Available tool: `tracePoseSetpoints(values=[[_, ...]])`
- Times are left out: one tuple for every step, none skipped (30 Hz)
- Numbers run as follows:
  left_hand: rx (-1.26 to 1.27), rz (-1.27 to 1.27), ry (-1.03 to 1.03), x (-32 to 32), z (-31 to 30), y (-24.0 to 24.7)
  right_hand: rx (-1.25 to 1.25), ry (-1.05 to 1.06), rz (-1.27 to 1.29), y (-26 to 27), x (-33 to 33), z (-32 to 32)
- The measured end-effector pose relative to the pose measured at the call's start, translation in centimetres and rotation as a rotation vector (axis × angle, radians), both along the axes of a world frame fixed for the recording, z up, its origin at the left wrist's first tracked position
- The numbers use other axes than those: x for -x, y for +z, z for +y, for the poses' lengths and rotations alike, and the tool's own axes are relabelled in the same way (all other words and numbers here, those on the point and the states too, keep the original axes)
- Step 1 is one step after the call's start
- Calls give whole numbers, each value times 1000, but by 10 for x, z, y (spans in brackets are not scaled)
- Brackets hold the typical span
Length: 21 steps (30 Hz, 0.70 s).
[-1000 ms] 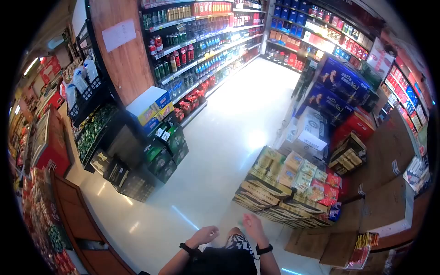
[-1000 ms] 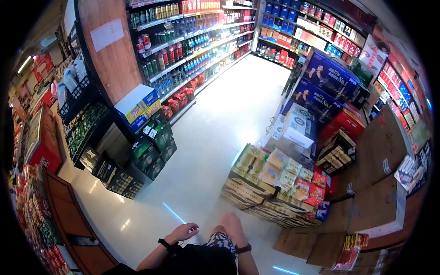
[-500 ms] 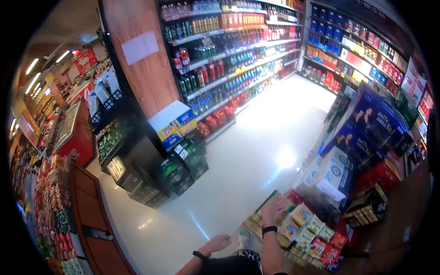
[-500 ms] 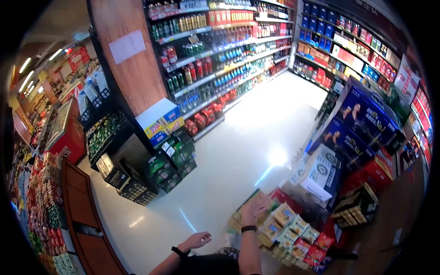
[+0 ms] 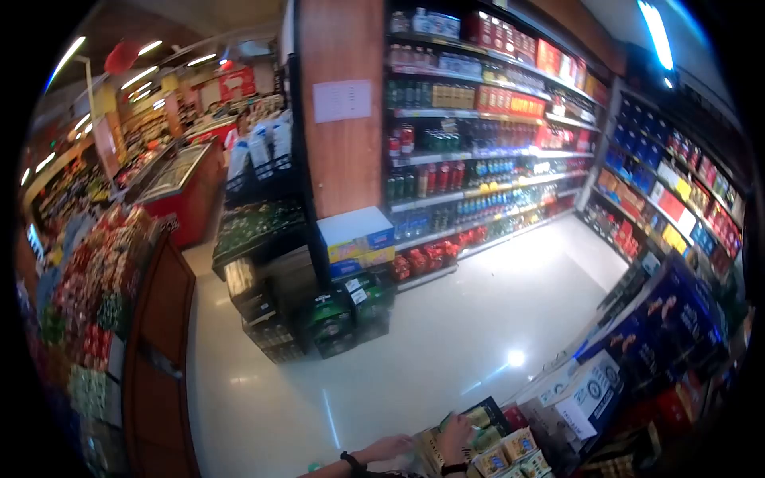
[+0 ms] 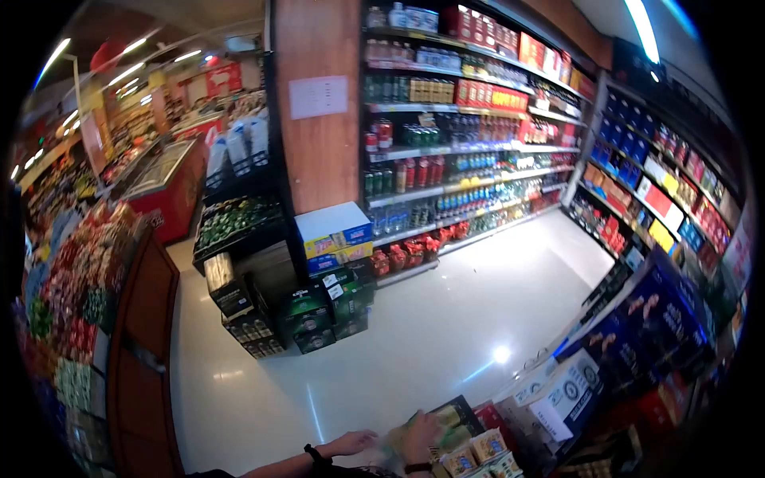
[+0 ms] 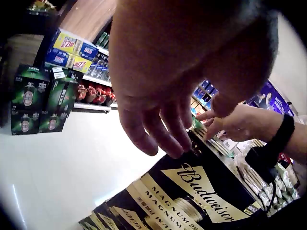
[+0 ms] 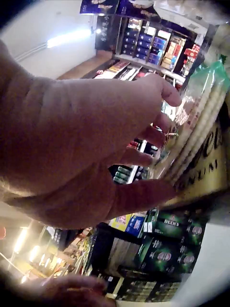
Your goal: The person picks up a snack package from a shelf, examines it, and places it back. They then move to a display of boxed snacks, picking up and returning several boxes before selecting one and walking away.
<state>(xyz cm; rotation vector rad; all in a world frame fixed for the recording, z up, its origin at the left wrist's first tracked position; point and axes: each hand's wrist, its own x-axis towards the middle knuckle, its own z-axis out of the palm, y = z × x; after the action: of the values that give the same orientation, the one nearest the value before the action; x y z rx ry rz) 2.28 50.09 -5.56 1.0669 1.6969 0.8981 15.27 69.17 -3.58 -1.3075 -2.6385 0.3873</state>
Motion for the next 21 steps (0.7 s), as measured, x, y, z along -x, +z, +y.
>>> tracePoseSetpoints(values=[[-10,-11,20,0,2,-4,26,66,-4,11,0,-13],[-36,-100,44,-2,12,-7,55,126,-10,18,1,-23],[-10,-310,131,-2,19,-12,14,149,38,13,3,-30],[13,-521,211,-2,25,-21,-27,171,87,5,2,-38],[31,-735,286,-3,34,-26,-71,193,136,-7,-1,-40],[38,-651,236,-3,46,-24,-68,203,173,-21,-2,-35],[46,-571,193,-4,56,-18,-63,217,206,-34,-3,-30],[56,-496,157,-8,64,-13,-50,245,201,-46,-8,-24],[40,-381,138,-10,65,-8,-36,274,197,-51,-13,-21],[24,-267,128,-12,62,-2,-21,309,197,-50,-16,-17],[9,-144,127,-10,60,1,-3,341,188,-46,-16,-15],[-61,-118,138,-11,57,-5,29,373,187,-40,-11,-19],[-128,-84,151,-14,53,-17,57,405,190,-31,-7,-24],[-131,-54,173,-14,49,-26,87,443,190,-24,-5,-30],[-95,-100,105,-6,42,-35,122,480,193,-18,-4,-35],[-70,-114,89,4,32,-34,155,517,188,-13,-2,-42],[-39,-128,73,11,20,-29,197,551,188,-7,0,-49],[-70,-156,128,16,5,-21,234,586,181,-5,3,-56],[-100,-183,183,20,-13,-12,266,621,173,-1,7,-62],[-130,-212,236,27,-30,-4,298,658,162,1,12,-69],[-142,-212,309,33,-47,1,334,692,147,0,17,-74]])
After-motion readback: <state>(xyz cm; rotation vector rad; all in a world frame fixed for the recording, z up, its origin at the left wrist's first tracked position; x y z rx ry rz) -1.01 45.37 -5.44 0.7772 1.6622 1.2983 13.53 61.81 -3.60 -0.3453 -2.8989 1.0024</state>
